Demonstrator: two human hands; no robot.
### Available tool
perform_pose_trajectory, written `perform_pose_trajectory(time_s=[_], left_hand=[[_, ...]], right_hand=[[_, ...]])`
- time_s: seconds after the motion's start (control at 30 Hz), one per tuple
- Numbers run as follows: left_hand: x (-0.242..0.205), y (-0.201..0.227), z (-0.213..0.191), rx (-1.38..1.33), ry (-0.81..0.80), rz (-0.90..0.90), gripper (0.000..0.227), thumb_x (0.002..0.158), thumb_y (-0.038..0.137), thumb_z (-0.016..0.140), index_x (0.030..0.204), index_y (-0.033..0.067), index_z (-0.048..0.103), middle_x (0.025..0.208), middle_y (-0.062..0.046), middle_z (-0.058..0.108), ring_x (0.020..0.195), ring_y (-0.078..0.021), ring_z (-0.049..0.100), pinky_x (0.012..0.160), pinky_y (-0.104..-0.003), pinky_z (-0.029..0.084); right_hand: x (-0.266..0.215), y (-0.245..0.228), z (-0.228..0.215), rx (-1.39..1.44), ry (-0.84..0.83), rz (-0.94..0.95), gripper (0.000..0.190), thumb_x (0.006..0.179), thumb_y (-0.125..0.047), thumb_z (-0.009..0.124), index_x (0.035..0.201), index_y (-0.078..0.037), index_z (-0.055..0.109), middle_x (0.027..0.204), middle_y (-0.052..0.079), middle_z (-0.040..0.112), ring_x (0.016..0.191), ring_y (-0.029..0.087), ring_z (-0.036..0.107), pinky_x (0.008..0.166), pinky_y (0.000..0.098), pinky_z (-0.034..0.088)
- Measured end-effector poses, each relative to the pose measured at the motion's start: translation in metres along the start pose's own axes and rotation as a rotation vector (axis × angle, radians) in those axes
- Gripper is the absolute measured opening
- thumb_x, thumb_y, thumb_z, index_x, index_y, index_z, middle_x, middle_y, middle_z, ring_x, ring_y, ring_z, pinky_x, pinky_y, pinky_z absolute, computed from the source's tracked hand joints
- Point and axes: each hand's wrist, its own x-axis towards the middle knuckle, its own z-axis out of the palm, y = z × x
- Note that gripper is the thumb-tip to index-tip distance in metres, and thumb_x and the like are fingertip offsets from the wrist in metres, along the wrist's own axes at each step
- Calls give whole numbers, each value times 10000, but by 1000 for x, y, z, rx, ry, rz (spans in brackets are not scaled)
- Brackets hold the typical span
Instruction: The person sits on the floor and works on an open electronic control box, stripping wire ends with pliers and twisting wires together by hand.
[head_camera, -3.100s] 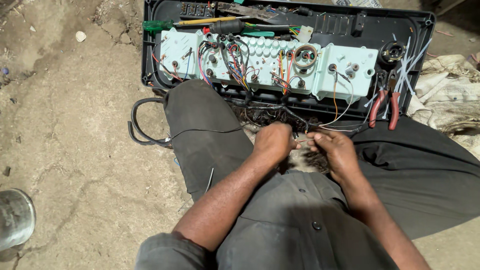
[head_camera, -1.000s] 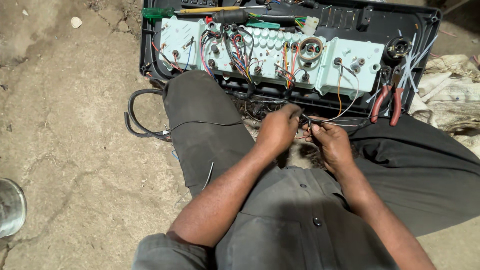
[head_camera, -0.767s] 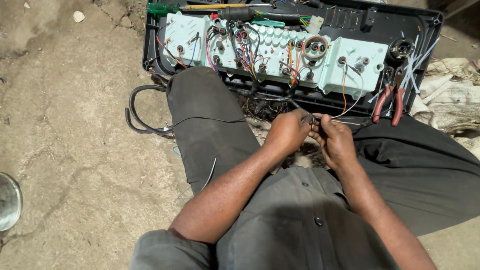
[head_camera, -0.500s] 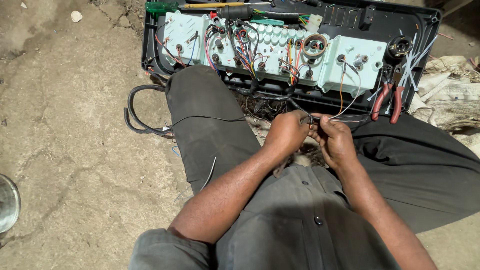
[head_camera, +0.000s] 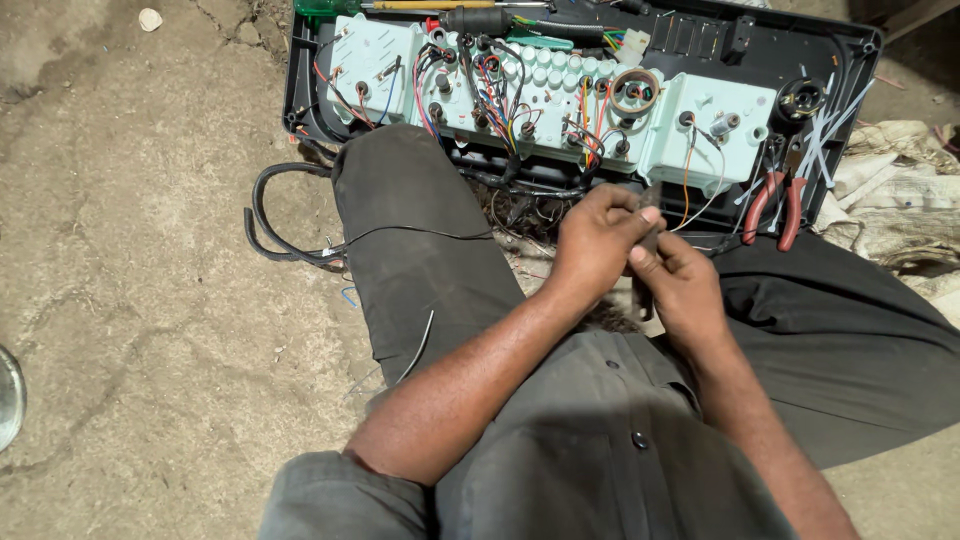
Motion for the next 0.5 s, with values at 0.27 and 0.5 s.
perform_pose_trajectory(time_s=[0.27,0.5], left_hand=[[-4,61,-47,645,11,473,193,998,239,686,1141,114,652,996,-147,762,882,-288,754,757,-385,571],[2,48,-35,1163,-150,394,242,854,212,705,1063,101,657,903,-145,744,883,-387,717,726,-520,541]], right_hand=[[0,-9,-5,-370,279,74,282,990,-175,663,1180,27,713,999,133,750,850,168,681,724,288,555],[28,20,18,459,29,329,256,995,-129,597,1159,65,632,1056,124,745,909,177,730,815,294,595]])
